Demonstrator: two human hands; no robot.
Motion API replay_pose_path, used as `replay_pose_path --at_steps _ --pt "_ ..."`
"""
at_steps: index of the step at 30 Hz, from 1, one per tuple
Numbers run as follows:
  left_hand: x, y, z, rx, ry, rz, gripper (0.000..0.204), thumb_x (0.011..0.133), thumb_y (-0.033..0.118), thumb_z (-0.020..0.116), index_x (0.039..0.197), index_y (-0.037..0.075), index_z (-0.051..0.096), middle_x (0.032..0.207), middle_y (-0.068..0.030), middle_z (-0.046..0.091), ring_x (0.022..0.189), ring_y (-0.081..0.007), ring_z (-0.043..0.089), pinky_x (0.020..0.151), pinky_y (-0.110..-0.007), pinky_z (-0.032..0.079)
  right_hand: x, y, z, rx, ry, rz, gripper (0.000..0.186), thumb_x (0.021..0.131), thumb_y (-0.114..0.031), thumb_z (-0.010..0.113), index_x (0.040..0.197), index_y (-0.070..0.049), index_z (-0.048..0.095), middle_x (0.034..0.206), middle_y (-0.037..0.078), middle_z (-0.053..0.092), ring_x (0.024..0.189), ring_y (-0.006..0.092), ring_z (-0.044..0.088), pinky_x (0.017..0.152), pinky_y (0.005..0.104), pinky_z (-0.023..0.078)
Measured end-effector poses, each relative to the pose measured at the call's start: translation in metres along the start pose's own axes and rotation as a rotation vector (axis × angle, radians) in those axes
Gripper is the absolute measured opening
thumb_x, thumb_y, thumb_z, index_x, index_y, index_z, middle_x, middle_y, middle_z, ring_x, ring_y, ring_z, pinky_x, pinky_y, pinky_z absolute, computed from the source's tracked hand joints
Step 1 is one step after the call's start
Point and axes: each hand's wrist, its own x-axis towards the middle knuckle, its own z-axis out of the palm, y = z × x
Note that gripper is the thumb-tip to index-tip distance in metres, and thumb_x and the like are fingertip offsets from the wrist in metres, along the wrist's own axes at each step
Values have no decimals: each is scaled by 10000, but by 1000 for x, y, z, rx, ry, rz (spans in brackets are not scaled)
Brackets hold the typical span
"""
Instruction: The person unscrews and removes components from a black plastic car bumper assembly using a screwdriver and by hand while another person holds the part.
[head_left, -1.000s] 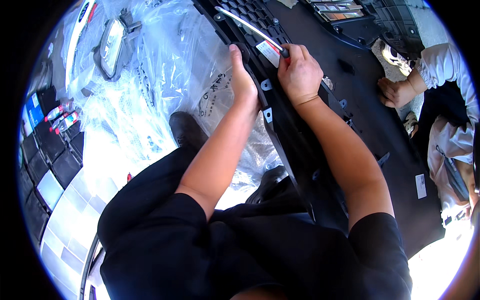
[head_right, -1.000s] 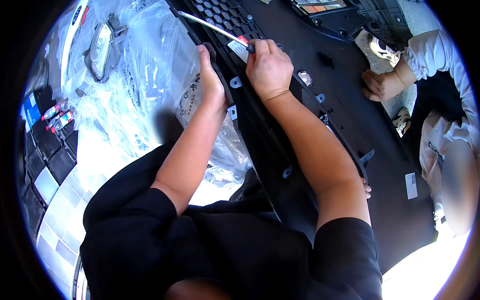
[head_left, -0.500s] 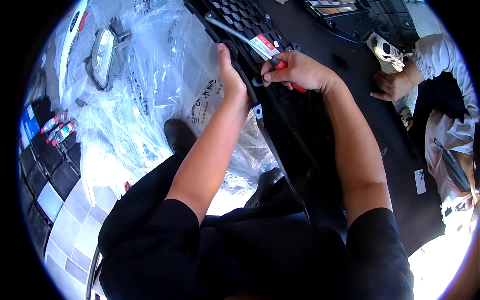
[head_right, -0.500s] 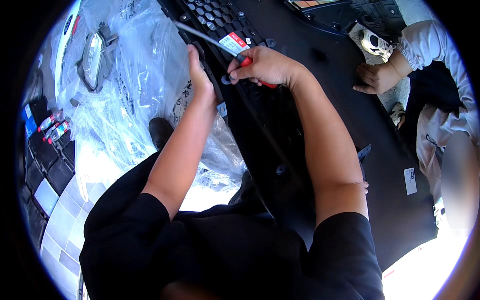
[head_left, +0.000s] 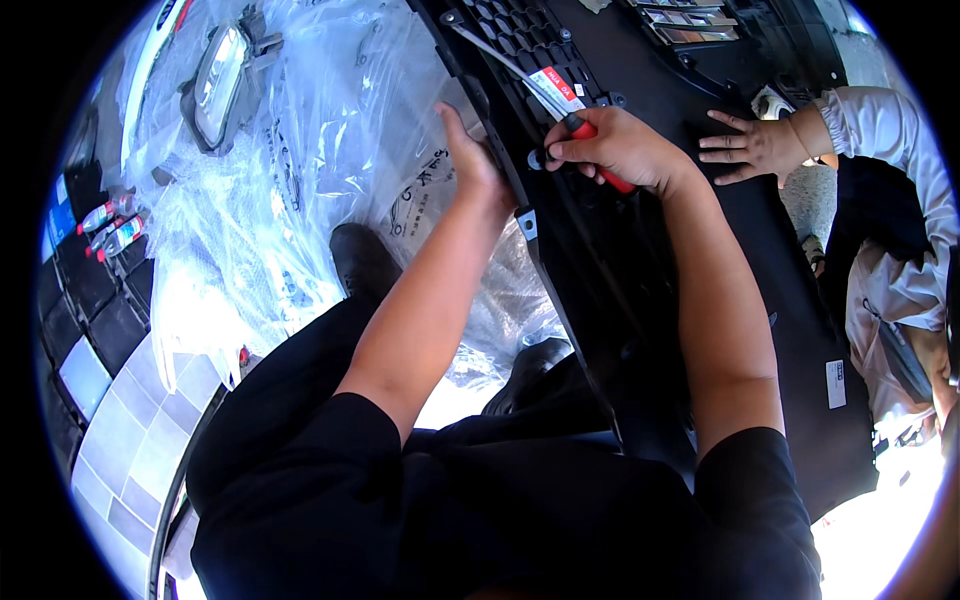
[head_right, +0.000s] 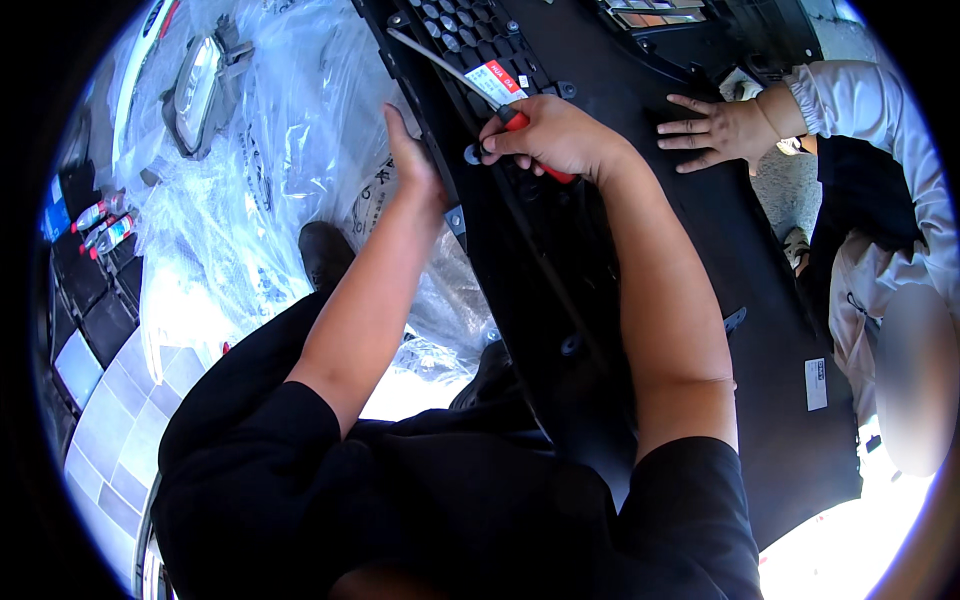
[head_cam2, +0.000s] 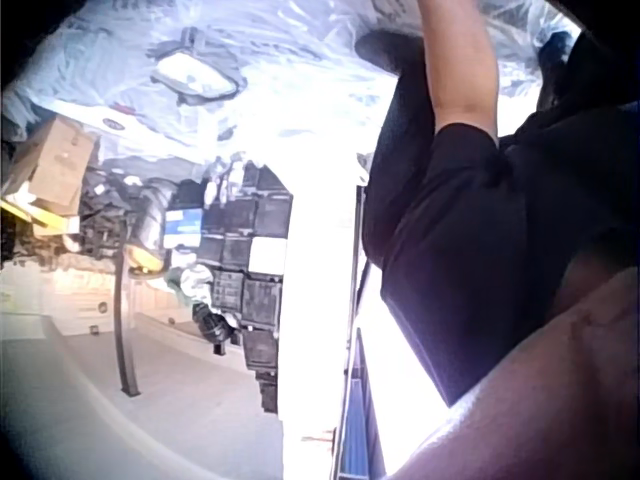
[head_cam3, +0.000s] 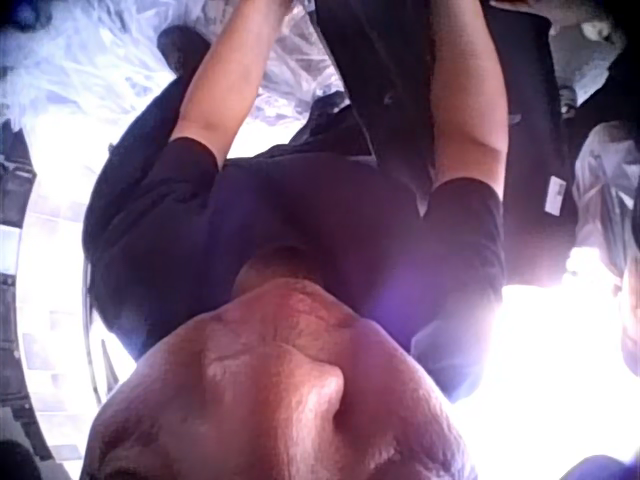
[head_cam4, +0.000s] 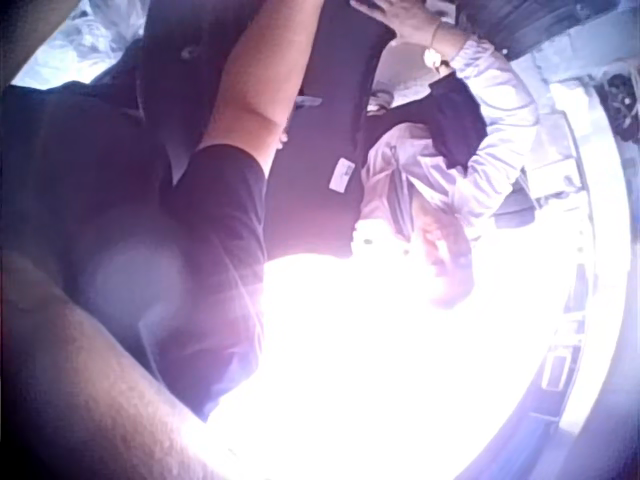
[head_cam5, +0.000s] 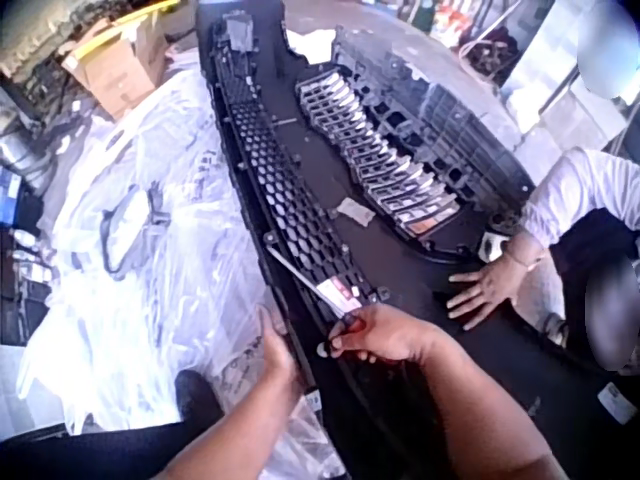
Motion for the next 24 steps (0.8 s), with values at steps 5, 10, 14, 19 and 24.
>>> replay_pose_path --at_steps 5,10,14,19,24 --pt "30 -15 -48 -107 -457 10 1030 931 875 145 1370 56 588 1195 -158 689 1027 -275 680 903 -403 567 0 2 -3 215 -12 2 237 930 -202 760 1075 -25 697 936 73 766 656 74 599 589 225 486" --pt "11 -5 11 -4 94 1 1055 906 898 78 1097 28 644 832 -126 664 640 -231 599 653 -366 538 4 4 -4 155 -147 6 217 931 -167 766 1065 -11 696 909 87 766 601 82 588 567 229 481" --pt "15 -7 1 44 81 -43 1007 922 881 91 999 43 643 789 -110 649 578 -238 582 550 -368 525 8 4 0 120 -132 17 208 932 -157 762 1064 -12 693 916 90 768 597 82 589 570 227 484" --pt "14 0 12 35 159 -17 986 929 873 112 946 41 640 735 -103 625 557 -241 575 541 -377 518 7 3 -1 105 -139 52 190 943 -155 747 1072 -28 687 928 74 769 622 81 611 577 229 500" --pt "12 0 11 126 17 -46 1012 913 878 40 770 39 588 619 -96 551 515 -256 540 544 -392 509 5 -6 0 52 -92 82 195 947 -172 743 1089 -50 690 928 57 771 653 79 636 569 233 508"
